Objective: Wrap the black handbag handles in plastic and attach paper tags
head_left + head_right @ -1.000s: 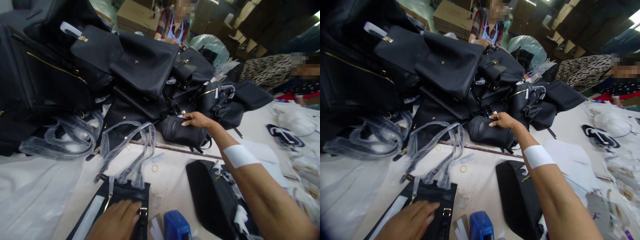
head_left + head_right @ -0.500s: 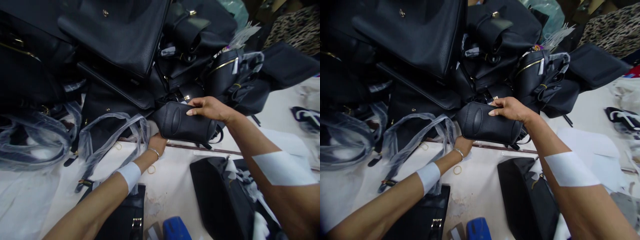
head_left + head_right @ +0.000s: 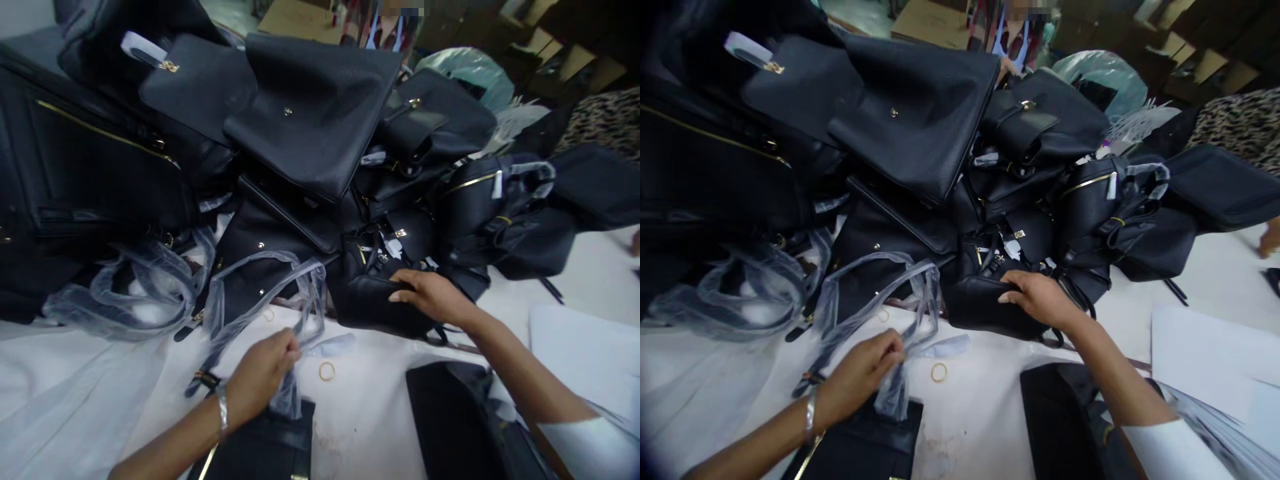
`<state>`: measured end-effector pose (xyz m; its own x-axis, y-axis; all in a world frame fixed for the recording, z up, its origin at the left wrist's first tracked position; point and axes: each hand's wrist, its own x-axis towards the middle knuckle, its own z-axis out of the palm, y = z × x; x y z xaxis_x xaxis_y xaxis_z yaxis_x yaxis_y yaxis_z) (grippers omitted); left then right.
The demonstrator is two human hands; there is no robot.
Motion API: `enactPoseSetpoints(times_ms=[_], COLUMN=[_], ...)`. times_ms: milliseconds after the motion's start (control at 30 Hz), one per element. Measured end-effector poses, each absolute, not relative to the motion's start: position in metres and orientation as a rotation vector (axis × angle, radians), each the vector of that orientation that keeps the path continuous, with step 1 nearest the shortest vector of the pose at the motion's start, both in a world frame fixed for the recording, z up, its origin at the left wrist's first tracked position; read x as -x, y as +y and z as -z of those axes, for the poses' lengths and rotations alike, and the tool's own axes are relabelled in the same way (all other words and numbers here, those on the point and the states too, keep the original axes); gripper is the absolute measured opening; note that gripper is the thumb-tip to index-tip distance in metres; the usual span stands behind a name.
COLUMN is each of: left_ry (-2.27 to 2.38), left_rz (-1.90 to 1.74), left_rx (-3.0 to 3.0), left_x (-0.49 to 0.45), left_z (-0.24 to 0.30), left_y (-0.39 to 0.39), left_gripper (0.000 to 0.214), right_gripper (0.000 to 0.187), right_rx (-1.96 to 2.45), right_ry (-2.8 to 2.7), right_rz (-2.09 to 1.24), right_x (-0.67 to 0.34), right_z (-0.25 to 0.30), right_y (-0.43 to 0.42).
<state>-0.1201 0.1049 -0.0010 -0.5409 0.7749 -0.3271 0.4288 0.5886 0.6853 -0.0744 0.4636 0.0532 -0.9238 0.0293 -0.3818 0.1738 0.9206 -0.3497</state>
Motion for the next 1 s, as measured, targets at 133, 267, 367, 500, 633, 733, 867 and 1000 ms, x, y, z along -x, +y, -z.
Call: enactPoseSetpoints(times_ms=[133, 267, 367, 500, 633, 733, 867, 1000], left_ry=[2.517, 2.587, 2.609, 2.601, 2.571, 2.549, 2.527, 2.483], left_rz=[-0.281, -0.159, -0.109, -0.122, -0.208, -0.285, -0.417, -0.635], left_rx=[-0.982, -1.021, -1.058, -1.097, -1.099, -1.061, -0.969, -0.847], left_x=[0.156, 0.171, 0.179, 0.19, 0.195, 0.196, 0.199, 0.202], left_z=[0.037, 0.055, 0.055, 0.059, 0.069, 0.075, 0.08, 0.075], left_y=[0.07, 0.072, 0.075, 0.075, 0.072, 0.071, 0.075, 0.07], left_gripper=[0.033, 0.057, 0.052, 0.041, 0.036, 0.031, 0.028, 0.023], right_gripper=[0.021, 0.025, 0.024, 0.024, 0.028, 0.024, 0.027, 0.03], right_rx=[-0.126, 0.181, 0.209, -0.091, -0.312, -0.439, -0.522, -0.567], right_ry=[2.913, 2.973, 2.806, 2.748, 2.753, 2.738, 2.741, 2.751], right_rz=[0.191, 0.36, 0.258, -0.01, -0.152, -0.187, -0.191, -0.171], right_x=[0.072, 0.089, 0.112, 0.13, 0.128, 0.127, 0.131, 0.137], right_z=[-0.057, -0.05, -0.02, 0.016, 0.025, 0.032, 0.047, 0.054], right_y=[0.391, 0.3, 0.259, 0.252, 0.258, 0.255, 0.245, 0.242])
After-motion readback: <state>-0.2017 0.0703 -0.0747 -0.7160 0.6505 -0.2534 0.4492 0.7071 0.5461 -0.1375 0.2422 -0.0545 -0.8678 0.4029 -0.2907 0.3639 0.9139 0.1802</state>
